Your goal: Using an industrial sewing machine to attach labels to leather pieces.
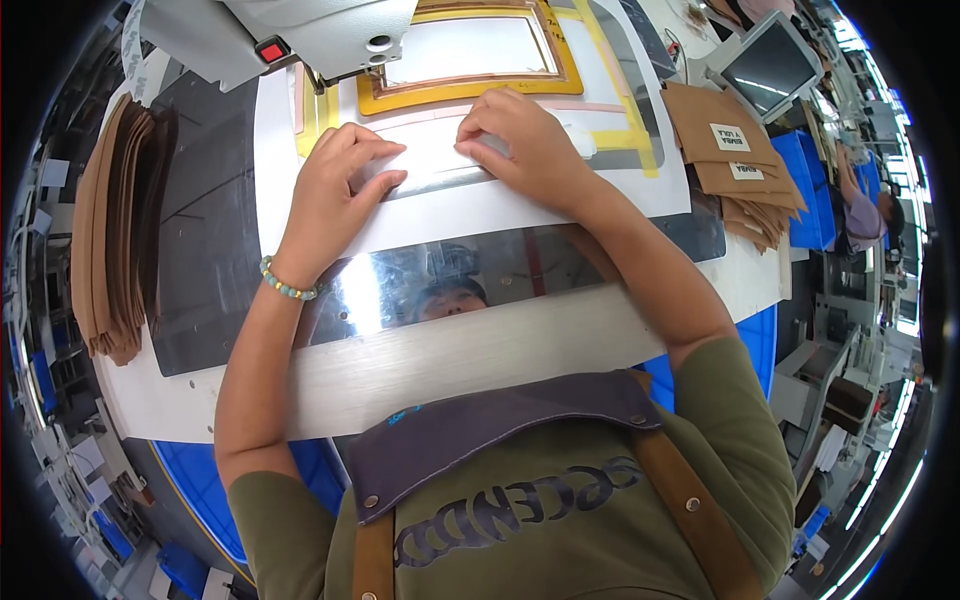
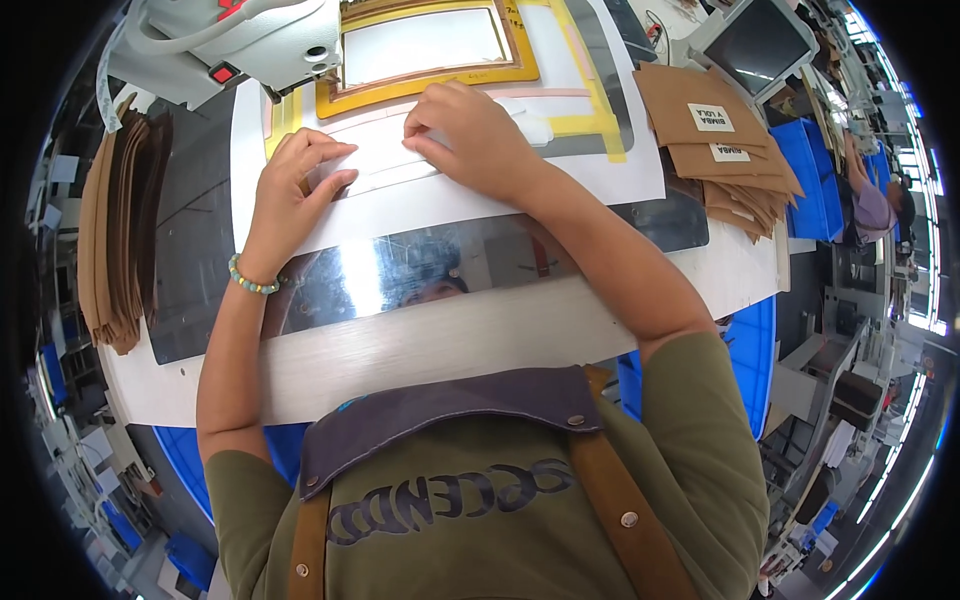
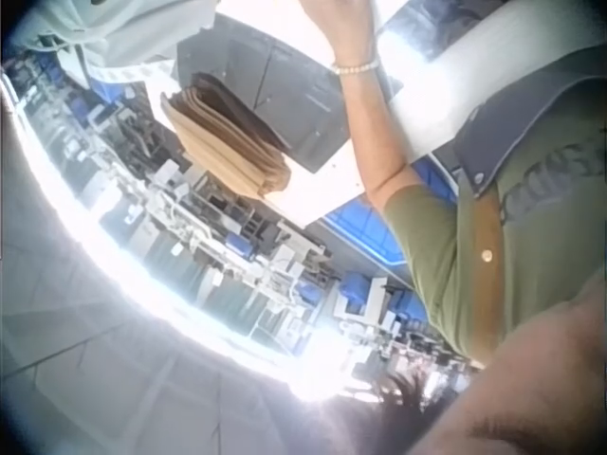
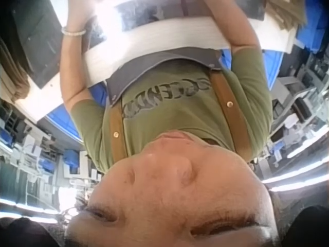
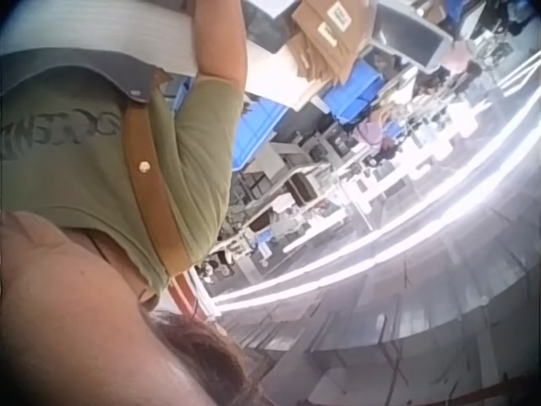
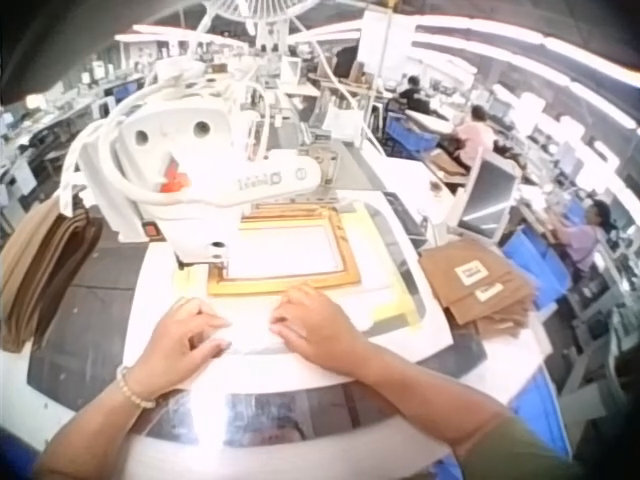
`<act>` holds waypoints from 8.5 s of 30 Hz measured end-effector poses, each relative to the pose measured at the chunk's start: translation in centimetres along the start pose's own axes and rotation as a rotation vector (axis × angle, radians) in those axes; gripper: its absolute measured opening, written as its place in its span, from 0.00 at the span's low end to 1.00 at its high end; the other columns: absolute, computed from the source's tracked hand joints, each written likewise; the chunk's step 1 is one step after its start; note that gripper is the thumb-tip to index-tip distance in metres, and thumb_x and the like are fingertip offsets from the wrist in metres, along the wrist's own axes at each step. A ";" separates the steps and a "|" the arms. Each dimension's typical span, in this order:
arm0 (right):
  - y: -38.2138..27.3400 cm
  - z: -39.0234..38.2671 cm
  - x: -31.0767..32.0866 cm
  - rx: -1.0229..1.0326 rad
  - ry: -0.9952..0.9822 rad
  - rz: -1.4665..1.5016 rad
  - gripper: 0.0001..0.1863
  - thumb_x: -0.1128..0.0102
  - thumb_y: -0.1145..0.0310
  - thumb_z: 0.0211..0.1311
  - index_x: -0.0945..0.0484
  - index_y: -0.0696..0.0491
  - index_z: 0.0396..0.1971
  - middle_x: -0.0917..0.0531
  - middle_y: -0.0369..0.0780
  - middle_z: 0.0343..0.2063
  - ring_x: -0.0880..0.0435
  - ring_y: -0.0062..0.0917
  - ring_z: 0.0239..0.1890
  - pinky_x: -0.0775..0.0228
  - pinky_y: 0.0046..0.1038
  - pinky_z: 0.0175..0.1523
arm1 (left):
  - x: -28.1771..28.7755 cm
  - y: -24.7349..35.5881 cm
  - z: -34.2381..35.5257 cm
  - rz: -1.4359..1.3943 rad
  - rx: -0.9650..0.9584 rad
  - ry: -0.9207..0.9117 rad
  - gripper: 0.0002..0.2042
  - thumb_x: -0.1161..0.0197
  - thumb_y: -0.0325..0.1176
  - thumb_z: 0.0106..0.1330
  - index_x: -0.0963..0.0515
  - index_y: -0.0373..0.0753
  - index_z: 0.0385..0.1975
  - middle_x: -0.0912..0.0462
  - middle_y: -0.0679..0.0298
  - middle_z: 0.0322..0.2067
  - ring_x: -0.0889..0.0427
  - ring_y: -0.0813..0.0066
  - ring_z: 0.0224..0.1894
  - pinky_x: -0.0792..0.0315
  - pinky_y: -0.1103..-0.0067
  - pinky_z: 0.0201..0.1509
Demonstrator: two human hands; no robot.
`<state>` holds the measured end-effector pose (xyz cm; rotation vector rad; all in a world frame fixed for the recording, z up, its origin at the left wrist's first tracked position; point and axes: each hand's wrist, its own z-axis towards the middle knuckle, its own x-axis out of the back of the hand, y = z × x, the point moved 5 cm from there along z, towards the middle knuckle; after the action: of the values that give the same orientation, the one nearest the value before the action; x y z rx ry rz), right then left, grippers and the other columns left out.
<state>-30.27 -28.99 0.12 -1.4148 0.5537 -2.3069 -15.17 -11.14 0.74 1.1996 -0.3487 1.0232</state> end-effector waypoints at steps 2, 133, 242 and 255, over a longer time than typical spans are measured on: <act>0.2 0.0 0.1 -0.021 0.021 -0.005 0.09 0.32 0.64 0.71 0.13 0.54 0.40 0.15 0.40 0.42 0.18 0.37 0.51 0.26 0.37 0.57 | 0.0 -0.5 0.1 -0.049 0.105 -0.001 0.09 0.25 0.26 0.66 0.11 0.37 0.45 0.16 0.66 0.41 0.20 0.75 0.42 0.26 0.79 0.45; 8.3 8.5 6.2 -0.265 -0.741 -0.706 0.09 0.43 0.72 0.63 0.12 0.52 0.34 0.13 0.44 0.35 0.14 0.38 0.42 0.22 0.41 0.49 | 0.2 -3.9 1.5 0.565 -0.011 -0.123 0.28 0.42 0.45 0.79 0.27 0.34 0.71 0.35 0.46 0.77 0.40 0.42 0.79 0.47 0.54 0.82; 6.5 -8.2 11.4 -0.199 0.056 -0.607 0.27 0.40 0.52 0.78 0.21 0.55 0.67 0.25 0.44 0.71 0.31 0.42 0.75 0.38 0.45 0.76 | 4.1 -2.8 -1.1 0.603 -0.098 -0.050 0.24 0.32 0.31 0.69 0.19 0.41 0.67 0.23 0.53 0.68 0.31 0.47 0.74 0.33 0.60 0.75; 7.5 -9.3 10.3 -0.276 -0.056 -0.519 0.28 0.45 0.50 0.82 0.22 0.51 0.71 0.30 0.43 0.77 0.40 0.42 0.81 0.49 0.45 0.82 | 4.0 -4.2 -1.6 0.514 0.032 -0.088 0.23 0.33 0.35 0.73 0.19 0.44 0.69 0.30 0.53 0.76 0.39 0.45 0.81 0.41 0.57 0.82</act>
<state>-42.18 -39.36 0.18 -1.9368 0.5551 -2.6467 -10.09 -7.90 0.42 1.2136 -0.7376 1.4220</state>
